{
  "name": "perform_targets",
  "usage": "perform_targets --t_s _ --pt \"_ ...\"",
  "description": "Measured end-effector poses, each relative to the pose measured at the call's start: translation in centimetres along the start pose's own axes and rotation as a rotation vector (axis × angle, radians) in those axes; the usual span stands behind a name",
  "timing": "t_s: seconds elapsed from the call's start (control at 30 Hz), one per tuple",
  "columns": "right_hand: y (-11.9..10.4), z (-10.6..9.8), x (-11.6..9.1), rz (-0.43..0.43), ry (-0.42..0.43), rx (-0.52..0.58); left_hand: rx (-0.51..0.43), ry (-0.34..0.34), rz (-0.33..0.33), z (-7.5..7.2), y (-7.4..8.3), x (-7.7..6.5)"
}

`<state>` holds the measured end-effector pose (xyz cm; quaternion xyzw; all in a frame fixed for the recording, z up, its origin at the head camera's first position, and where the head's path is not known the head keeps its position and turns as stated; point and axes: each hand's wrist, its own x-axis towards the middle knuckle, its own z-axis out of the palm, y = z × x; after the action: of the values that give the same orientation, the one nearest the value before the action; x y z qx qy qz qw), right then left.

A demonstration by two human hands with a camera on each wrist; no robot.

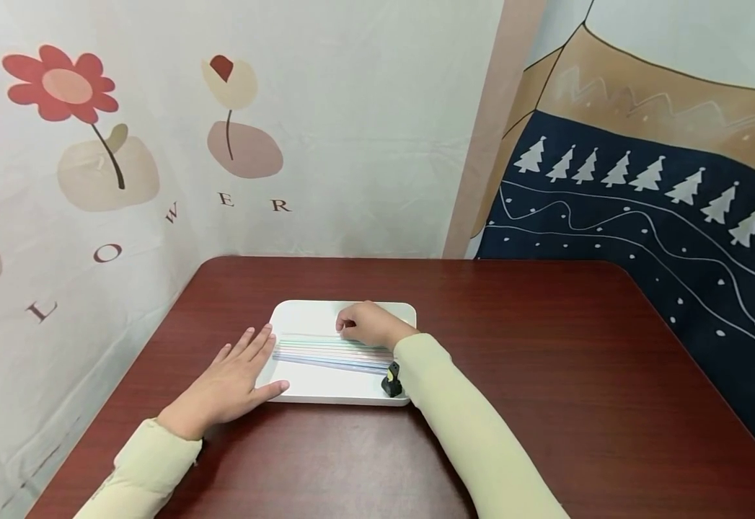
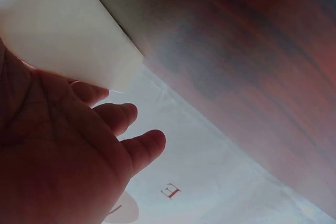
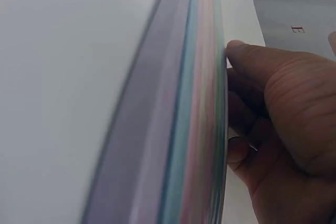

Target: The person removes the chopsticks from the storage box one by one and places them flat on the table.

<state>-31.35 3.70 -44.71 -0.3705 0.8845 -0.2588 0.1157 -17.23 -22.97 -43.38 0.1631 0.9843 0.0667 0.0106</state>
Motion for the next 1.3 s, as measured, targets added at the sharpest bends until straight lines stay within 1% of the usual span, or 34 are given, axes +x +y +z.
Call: perform_targets --t_s 0.23,0.47,0.6,0.87,1.13,1.3 --pt "-0.06 0.22 0.27 -0.029 0.019 -0.058 -0.003 -0.006 -0.004 -0.02 0.08 0.10" --pt "-0.03 0.64 0.51 -0.045 0.036 -0.126 -0.005 0.004 0.004 0.19 0.01 0.08" --pt "-0.12 0.63 0.51 -0.038 0.032 -0.132 -0.005 -0.007 0.002 0.20 -0.01 0.12" --pt "-0.31 0.61 0.61 -0.035 0.034 -0.167 0.004 0.003 0.002 0.17 -0.15 0.12" --pt "-0.37 0.60 0.60 -0.018 0.030 -0.157 -0.001 0.002 0.006 0.18 -0.08 0.14" --pt "-0.36 0.62 0.70 -0.023 0.022 -0.173 -0.003 0.000 0.004 0.10 -0.06 0.12"
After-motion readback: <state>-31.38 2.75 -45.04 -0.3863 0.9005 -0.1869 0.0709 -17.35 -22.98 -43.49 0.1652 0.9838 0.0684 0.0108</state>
